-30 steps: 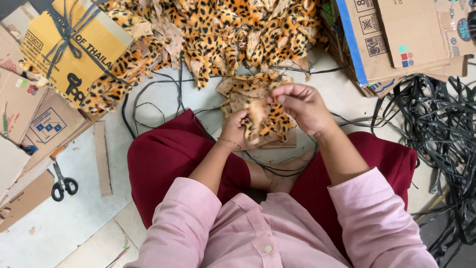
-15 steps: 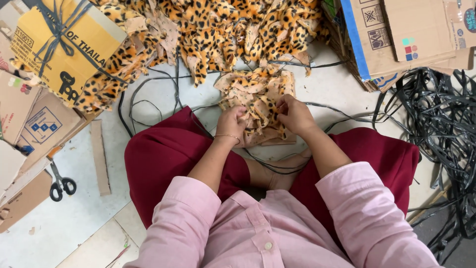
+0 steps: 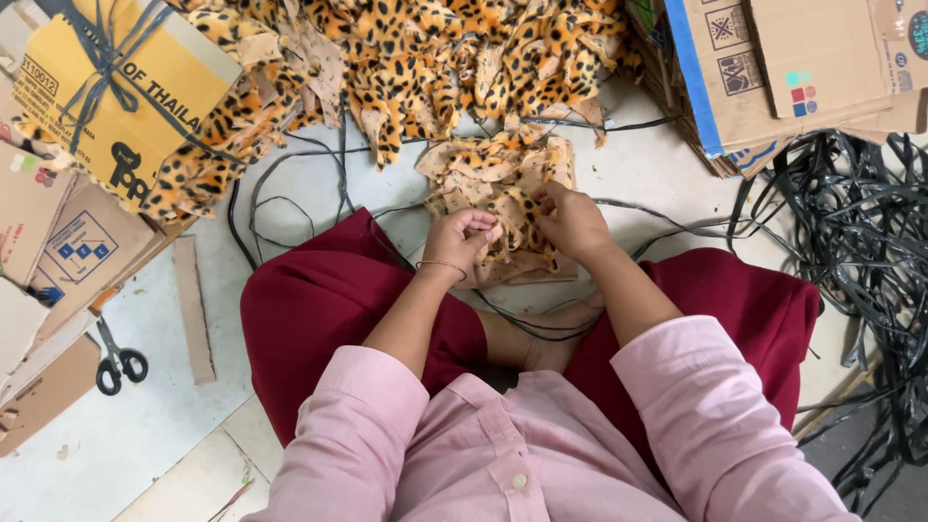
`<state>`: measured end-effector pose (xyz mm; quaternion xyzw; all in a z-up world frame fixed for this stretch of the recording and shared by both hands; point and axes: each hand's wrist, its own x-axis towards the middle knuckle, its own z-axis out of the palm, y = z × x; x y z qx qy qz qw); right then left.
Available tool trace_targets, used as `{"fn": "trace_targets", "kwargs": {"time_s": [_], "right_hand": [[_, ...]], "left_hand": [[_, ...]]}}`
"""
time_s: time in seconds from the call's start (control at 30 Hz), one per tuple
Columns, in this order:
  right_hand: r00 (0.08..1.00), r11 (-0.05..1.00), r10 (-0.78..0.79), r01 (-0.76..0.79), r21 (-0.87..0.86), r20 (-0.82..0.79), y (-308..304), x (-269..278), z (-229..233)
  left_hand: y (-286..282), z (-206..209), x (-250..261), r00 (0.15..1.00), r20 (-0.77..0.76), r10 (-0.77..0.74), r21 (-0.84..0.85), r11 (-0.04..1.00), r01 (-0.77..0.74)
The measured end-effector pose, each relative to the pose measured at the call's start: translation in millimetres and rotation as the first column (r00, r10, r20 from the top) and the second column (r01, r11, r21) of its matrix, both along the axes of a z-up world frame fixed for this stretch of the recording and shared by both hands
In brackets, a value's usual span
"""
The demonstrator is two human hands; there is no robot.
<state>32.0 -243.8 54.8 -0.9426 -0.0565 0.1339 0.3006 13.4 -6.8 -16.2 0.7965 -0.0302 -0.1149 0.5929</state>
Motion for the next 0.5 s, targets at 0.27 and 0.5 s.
{"fn": "trace_targets", "kwargs": {"time_s": [0.27, 0.5], "right_hand": [[0.949, 0.957, 0.094, -0.002, 0.292, -0.302, -33.2, -4.5, 14.0], [0.956, 0.990, 0.122, -0.138, -0.042, -0.268, -39.5, 0.4, -7.8]], "left_hand": [[-6.5, -11.5, 4.1, 0.997, -0.078, 0.011, -0.153, 0.988, -0.023], [-2.1, -33.5, 5.4, 0.999, 0.029, 0.042, 0.277, 0.960, -0.048]]}}
